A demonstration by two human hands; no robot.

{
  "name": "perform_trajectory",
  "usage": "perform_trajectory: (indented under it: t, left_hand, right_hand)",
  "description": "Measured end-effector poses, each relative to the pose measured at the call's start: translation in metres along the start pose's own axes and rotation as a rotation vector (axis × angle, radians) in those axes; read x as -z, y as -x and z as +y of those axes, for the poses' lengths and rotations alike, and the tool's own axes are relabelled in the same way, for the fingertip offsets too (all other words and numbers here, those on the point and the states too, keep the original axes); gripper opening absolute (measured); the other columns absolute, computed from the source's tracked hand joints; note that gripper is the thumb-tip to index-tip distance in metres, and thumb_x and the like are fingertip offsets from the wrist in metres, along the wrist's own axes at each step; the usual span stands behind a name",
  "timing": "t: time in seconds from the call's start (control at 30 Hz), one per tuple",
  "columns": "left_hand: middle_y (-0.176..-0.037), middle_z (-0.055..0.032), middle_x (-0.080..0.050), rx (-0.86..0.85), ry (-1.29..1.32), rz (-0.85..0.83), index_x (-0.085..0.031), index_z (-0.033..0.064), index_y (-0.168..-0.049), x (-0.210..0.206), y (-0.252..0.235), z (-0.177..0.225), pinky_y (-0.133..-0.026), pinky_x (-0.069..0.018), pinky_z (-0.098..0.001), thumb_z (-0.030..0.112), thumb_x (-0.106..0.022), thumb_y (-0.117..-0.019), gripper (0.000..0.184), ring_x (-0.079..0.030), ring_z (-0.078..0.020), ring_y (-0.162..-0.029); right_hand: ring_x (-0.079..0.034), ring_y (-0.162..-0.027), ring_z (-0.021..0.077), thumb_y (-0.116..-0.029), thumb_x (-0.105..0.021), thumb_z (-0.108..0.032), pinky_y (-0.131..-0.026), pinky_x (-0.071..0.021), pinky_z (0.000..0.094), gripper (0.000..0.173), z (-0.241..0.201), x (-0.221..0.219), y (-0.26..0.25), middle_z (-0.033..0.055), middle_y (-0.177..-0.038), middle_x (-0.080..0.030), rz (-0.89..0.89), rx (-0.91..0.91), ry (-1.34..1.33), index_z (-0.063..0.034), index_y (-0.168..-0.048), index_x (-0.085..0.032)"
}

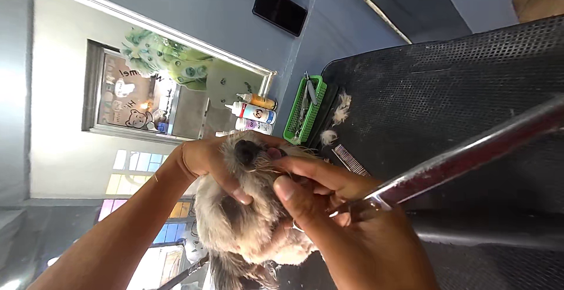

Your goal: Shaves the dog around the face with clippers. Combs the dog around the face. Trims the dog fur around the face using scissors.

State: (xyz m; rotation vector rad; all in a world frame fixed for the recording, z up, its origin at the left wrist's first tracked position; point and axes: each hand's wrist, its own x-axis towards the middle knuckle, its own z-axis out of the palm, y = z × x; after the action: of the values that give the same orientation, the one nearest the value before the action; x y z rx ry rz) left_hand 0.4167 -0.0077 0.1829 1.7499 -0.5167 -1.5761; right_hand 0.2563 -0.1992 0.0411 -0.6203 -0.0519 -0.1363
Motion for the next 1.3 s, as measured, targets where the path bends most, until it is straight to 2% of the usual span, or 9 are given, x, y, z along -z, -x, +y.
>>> perform_trajectory:
  t: [0.07, 0.17, 0.27, 0.43, 0.6, 0.7, 0.83, 0.97, 1.3]
  left_hand:
    - [-0.119, 0.0147, -0.07, 0.209, -0.052, 0.159, -0.068, 0.0239, -0.128, -0.034, -0.016, 0.042, -0.099, -0.0518, -0.0182, 0.009, -0.086, -0.0716, 0.061, -0.063, 0.0041, -0.112]
    - [-0.134, -0.01, -0.063, -0.068, 0.034, -0.062, -0.051, 0.0023, -0.144, 0.004, 0.012, -0.015, -0.103, -0.0519, -0.0295, 0.003, -0.077, -0.0814, 0.068, -0.062, -0.0149, -0.122]
    - [-0.112, -0.0019, -0.073, 0.297, -0.008, 0.321, -0.069, 0.0129, -0.122, -0.019, 0.023, 0.006, -0.097, -0.0563, -0.0287, -0.012, -0.08, -0.0665, 0.061, -0.069, -0.0095, -0.105]
    - [-0.129, -0.0145, -0.065, 0.011, 0.012, 0.052, -0.053, 0.0006, -0.142, 0.003, 0.03, -0.027, -0.103, -0.0528, -0.0328, 0.0, -0.08, -0.0784, 0.069, -0.064, -0.019, -0.118]
    - [-0.112, 0.0088, -0.07, 0.198, 0.002, 0.147, -0.064, 0.0191, -0.13, -0.048, -0.014, 0.039, -0.092, -0.055, -0.0189, 0.018, -0.086, -0.0753, 0.059, -0.065, 0.0004, -0.103]
    - [-0.128, -0.0003, -0.068, -0.078, 0.116, -0.002, -0.058, 0.0114, -0.14, -0.024, 0.009, 0.001, -0.098, -0.0547, -0.0249, 0.009, -0.075, -0.0887, 0.054, -0.065, -0.007, -0.115]
    - [-0.104, 0.0141, -0.076, 0.177, 0.086, 0.299, -0.076, 0.0285, -0.111, -0.053, 0.018, 0.019, -0.087, -0.059, -0.0184, 0.013, -0.081, -0.0793, 0.035, -0.07, 0.0039, -0.096]
    - [-0.125, -0.0102, -0.067, -0.01, 0.067, 0.075, -0.055, 0.0026, -0.137, -0.015, 0.033, -0.027, -0.1, -0.0553, -0.0353, 0.005, -0.079, -0.082, 0.06, -0.066, -0.0165, -0.115]
    - [-0.102, -0.0025, -0.07, 0.206, -0.276, 0.195, -0.063, 0.0033, -0.116, -0.055, 0.004, 0.023, -0.084, -0.0564, -0.0243, 0.031, -0.088, -0.059, 0.068, -0.066, -0.0083, -0.095]
  right_hand:
    - [-0.06, -0.062, -0.0018, -0.0934, -0.073, -0.017, -0.053, -0.0497, 0.0144, 0.02, -0.002, -0.001, 0.0, -0.0078, -0.078, -0.069, -0.016, 0.004, 0.064, -0.0098, -0.112, -0.076]
    - [-0.061, -0.057, 0.003, -0.092, -0.073, -0.012, -0.051, -0.0534, 0.0177, 0.008, -0.006, 0.003, -0.003, -0.0046, -0.069, -0.065, -0.085, -0.113, -0.052, -0.0099, -0.099, -0.075]
    - [-0.053, -0.05, 0.0036, -0.0944, -0.069, -0.011, -0.051, -0.0517, 0.02, 0.007, -0.005, 0.008, -0.008, -0.0023, -0.062, -0.059, -0.094, -0.182, -0.273, -0.0075, -0.097, -0.075]
    - [-0.05, -0.047, 0.0066, -0.0962, -0.068, -0.018, -0.044, -0.046, 0.0194, 0.011, -0.008, 0.008, -0.017, -0.0012, -0.061, -0.055, 0.027, -0.096, -0.15, -0.0132, -0.104, -0.073]
    - [-0.053, -0.05, 0.0017, -0.0904, -0.072, -0.023, -0.044, -0.0437, 0.0164, 0.008, -0.004, 0.0, -0.02, -0.0095, -0.06, -0.057, -0.122, -0.056, 0.087, -0.0206, -0.098, -0.074]
    - [-0.049, -0.047, 0.0032, -0.0986, -0.066, -0.019, -0.043, -0.0446, 0.0175, 0.007, -0.005, 0.016, -0.025, -0.004, -0.061, -0.057, -0.071, -0.06, -0.086, -0.0143, -0.1, -0.071]
    - [-0.052, -0.049, 0.0108, -0.093, -0.072, -0.034, -0.043, -0.0438, 0.0316, 0.016, 0.011, 0.094, -0.063, -0.0059, -0.061, -0.056, -0.089, 0.001, 0.875, -0.0211, -0.103, -0.072]
    - [-0.069, -0.086, 0.0407, -0.0838, -0.077, -0.059, -0.067, -0.0548, 0.0602, 0.053, 0.045, 0.117, -0.071, 0.0175, -0.089, -0.069, -0.446, -0.375, 1.683, -0.0079, -0.098, -0.07]
    - [-0.07, -0.093, 0.0363, -0.0904, -0.071, -0.013, -0.072, -0.0552, 0.0526, 0.014, 0.111, 0.092, -0.061, 0.0166, -0.1, -0.071, -0.612, -0.595, 1.824, -0.0024, -0.098, -0.072]
